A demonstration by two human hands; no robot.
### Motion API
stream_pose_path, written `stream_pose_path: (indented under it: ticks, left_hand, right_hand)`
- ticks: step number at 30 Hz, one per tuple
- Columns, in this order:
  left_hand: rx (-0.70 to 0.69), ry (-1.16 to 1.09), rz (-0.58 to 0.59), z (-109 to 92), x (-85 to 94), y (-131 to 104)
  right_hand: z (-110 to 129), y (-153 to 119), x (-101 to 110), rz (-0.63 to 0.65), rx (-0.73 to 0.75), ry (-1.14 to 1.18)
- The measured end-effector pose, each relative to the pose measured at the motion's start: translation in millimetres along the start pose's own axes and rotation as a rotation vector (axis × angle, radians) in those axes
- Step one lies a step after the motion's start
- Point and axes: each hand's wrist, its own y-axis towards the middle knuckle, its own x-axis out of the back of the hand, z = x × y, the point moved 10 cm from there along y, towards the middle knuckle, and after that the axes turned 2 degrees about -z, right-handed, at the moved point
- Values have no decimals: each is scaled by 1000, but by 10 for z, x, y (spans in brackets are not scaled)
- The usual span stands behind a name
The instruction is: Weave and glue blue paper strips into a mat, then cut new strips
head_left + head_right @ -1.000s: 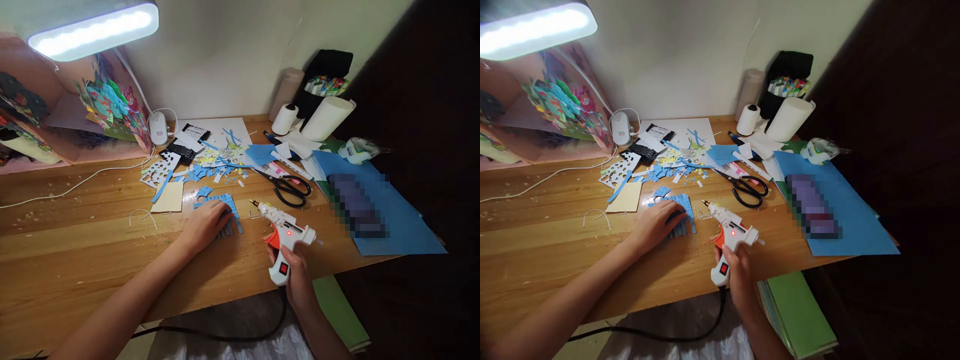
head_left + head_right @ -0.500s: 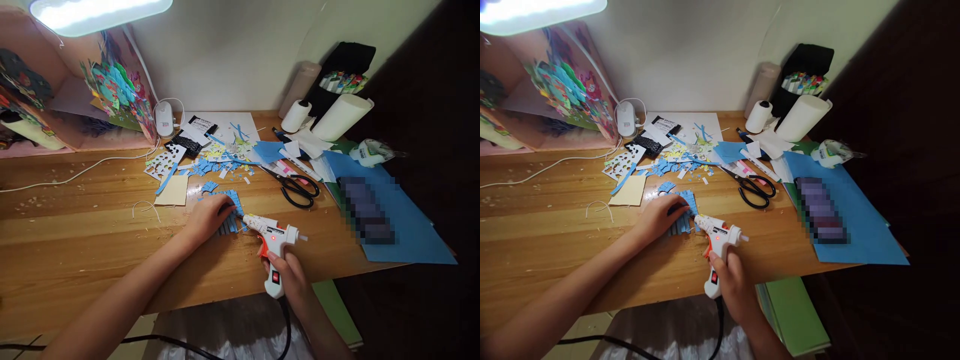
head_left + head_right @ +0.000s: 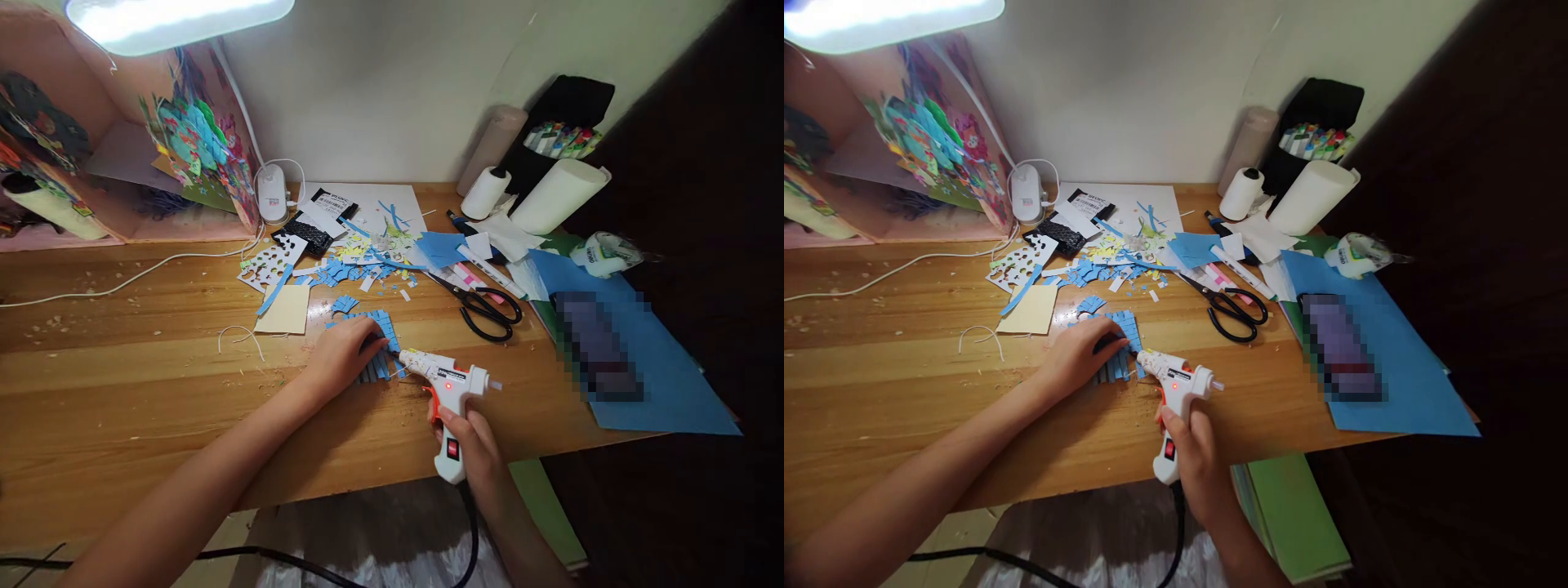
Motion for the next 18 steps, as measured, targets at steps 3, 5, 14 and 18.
stream_pose_path:
  ticks: [3, 5, 14, 18]
  left_hand:
    - [-3, 14, 5, 5, -13, -5]
    - [-5, 16, 11, 0, -15, -8]
    - [-10, 23, 20, -32, -7, -23]
    - [-31, 16, 23, -32, -43, -36]
  right_hand:
    - [-10, 37, -2, 18, 10, 11]
    - [-13, 55, -9, 29, 16, 12]
    - [-31, 116, 18, 69, -27, 126]
    - [14, 181, -19, 201, -27, 293]
